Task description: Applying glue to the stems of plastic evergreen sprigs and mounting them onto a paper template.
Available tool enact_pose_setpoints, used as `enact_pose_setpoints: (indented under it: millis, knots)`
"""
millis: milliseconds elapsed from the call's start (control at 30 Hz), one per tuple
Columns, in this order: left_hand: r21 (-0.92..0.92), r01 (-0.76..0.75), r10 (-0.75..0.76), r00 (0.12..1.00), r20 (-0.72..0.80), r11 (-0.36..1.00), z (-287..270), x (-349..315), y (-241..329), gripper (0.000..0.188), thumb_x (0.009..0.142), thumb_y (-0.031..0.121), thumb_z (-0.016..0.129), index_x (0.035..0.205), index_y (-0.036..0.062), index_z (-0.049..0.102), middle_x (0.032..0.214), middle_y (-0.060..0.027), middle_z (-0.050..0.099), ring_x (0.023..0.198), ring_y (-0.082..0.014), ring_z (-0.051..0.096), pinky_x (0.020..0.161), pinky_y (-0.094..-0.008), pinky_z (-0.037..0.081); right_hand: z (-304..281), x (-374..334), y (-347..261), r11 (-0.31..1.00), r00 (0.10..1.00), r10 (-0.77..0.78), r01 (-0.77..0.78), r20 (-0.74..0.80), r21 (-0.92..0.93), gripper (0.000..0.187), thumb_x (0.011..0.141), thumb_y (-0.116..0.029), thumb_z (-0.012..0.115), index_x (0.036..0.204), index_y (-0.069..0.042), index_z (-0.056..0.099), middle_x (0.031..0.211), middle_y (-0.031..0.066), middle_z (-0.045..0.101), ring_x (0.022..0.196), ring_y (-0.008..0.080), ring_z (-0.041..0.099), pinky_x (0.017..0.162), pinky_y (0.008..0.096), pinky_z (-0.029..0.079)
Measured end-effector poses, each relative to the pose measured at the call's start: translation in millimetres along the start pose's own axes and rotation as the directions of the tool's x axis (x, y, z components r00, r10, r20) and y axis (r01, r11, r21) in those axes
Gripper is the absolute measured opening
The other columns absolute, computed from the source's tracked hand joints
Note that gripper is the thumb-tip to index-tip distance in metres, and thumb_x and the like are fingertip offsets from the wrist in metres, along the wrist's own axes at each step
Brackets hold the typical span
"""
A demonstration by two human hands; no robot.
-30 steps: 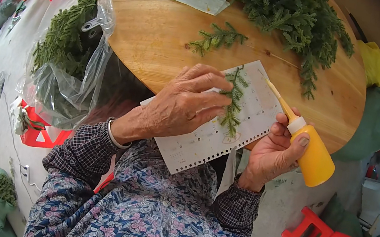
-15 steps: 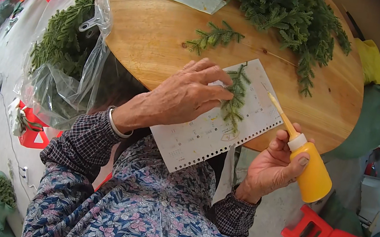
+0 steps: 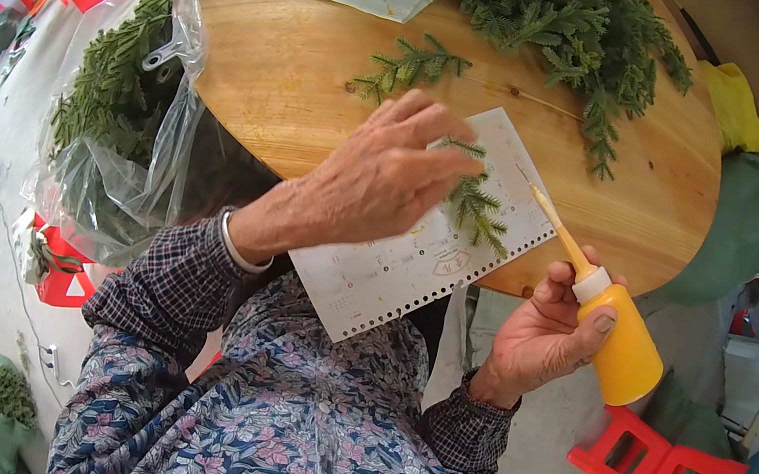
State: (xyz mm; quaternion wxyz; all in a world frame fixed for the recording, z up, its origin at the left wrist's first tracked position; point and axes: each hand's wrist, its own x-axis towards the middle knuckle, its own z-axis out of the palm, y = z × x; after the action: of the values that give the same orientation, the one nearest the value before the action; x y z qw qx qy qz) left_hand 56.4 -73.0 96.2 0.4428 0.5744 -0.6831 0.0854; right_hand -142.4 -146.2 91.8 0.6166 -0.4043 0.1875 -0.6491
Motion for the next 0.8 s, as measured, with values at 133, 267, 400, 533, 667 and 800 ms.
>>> enact_pose_setpoints:
  millis: [133, 267, 400, 533, 667, 800]
  knots:
    - [0.135, -0.048, 0.036, 0.995, 0.096, 0.99, 10, 0, -28, 0.021, 0.084, 0.003, 0.059, 0.103, 0.0075, 0.065, 0.093, -0.005, 0.056, 0.091, -0.0207, 0.049, 0.079, -0.032, 0.041, 0, 1, -1, 1.0, 1.0, -0.022, 0.022, -0.007, -0.001, 0.042, 0.089, -0.032, 0.064, 0.12, -0.007, 0.052, 0.108, 0.0192, 0.063, 0.074, 0.0179, 0.063, 0.053, 0.0182, 0.044]
    - [0.158, -0.021, -0.001, 0.99, 0.141, 0.987, 9, 0, -31, 0.022, 0.084, 0.001, 0.058, 0.104, 0.0064, 0.065, 0.093, -0.0054, 0.056, 0.09, -0.0212, 0.05, 0.078, -0.0324, 0.042, -2, 3, -1, 0.999, 0.999, -0.034, 0.034, -0.008, -0.013, 0.041, 0.089, -0.032, 0.063, 0.12, -0.007, 0.052, 0.107, 0.0189, 0.063, 0.074, 0.0177, 0.063, 0.053, 0.0183, 0.045]
    - [0.113, 0.071, -0.09, 0.981, 0.173, 0.991, 4, 1, -25, 0.024, 0.083, 0.0, 0.059, 0.106, 0.0048, 0.065, 0.094, -0.0056, 0.058, 0.086, -0.0221, 0.052, 0.074, -0.0327, 0.045, -6, 4, -2, 1.0, 1.0, -0.023, 0.023, 0.01, -0.018, 0.042, 0.089, -0.032, 0.063, 0.122, -0.009, 0.05, 0.107, 0.0185, 0.063, 0.074, 0.0184, 0.063, 0.055, 0.0188, 0.047]
    - [0.027, 0.2, -0.201, 0.951, 0.235, 0.979, 1, 1, -21, 0.026, 0.082, 0.0, 0.06, 0.107, 0.0045, 0.064, 0.093, -0.0061, 0.058, 0.079, -0.0216, 0.053, 0.069, -0.0313, 0.046, -10, 6, -1, 1.0, 0.999, 0.013, -0.013, 0.045, -0.002, 0.047, 0.09, -0.032, 0.063, 0.13, -0.015, 0.046, 0.112, 0.0183, 0.062, 0.076, 0.0205, 0.064, 0.059, 0.0204, 0.05]
    - [0.048, 0.015, -0.02, 0.994, 0.108, 0.999, 5, -1, -22, 0.019, 0.085, 0.003, 0.057, 0.103, 0.0059, 0.062, 0.089, -0.0075, 0.055, 0.071, -0.0204, 0.053, 0.065, -0.0308, 0.046, -1, 6, 10, 0.998, 1.0, -0.025, 0.026, -0.018, 0.064, 0.052, 0.09, -0.032, 0.065, 0.134, -0.016, 0.042, 0.121, 0.017, 0.057, 0.085, 0.0219, 0.064, 0.071, 0.0234, 0.052]
    - [0.128, 0.104, -0.118, 0.987, 0.108, 0.986, 9, 2, -15, 0.02, 0.084, 0.003, 0.057, 0.103, 0.0057, 0.062, 0.088, -0.0079, 0.055, 0.07, -0.019, 0.052, 0.064, -0.0304, 0.046, 22, 8, 38, 0.993, 0.993, -0.101, 0.104, -0.052, 0.054, 0.049, 0.091, -0.033, 0.063, 0.13, -0.011, 0.043, 0.124, 0.0151, 0.055, 0.095, 0.0232, 0.062, 0.083, 0.0294, 0.052]
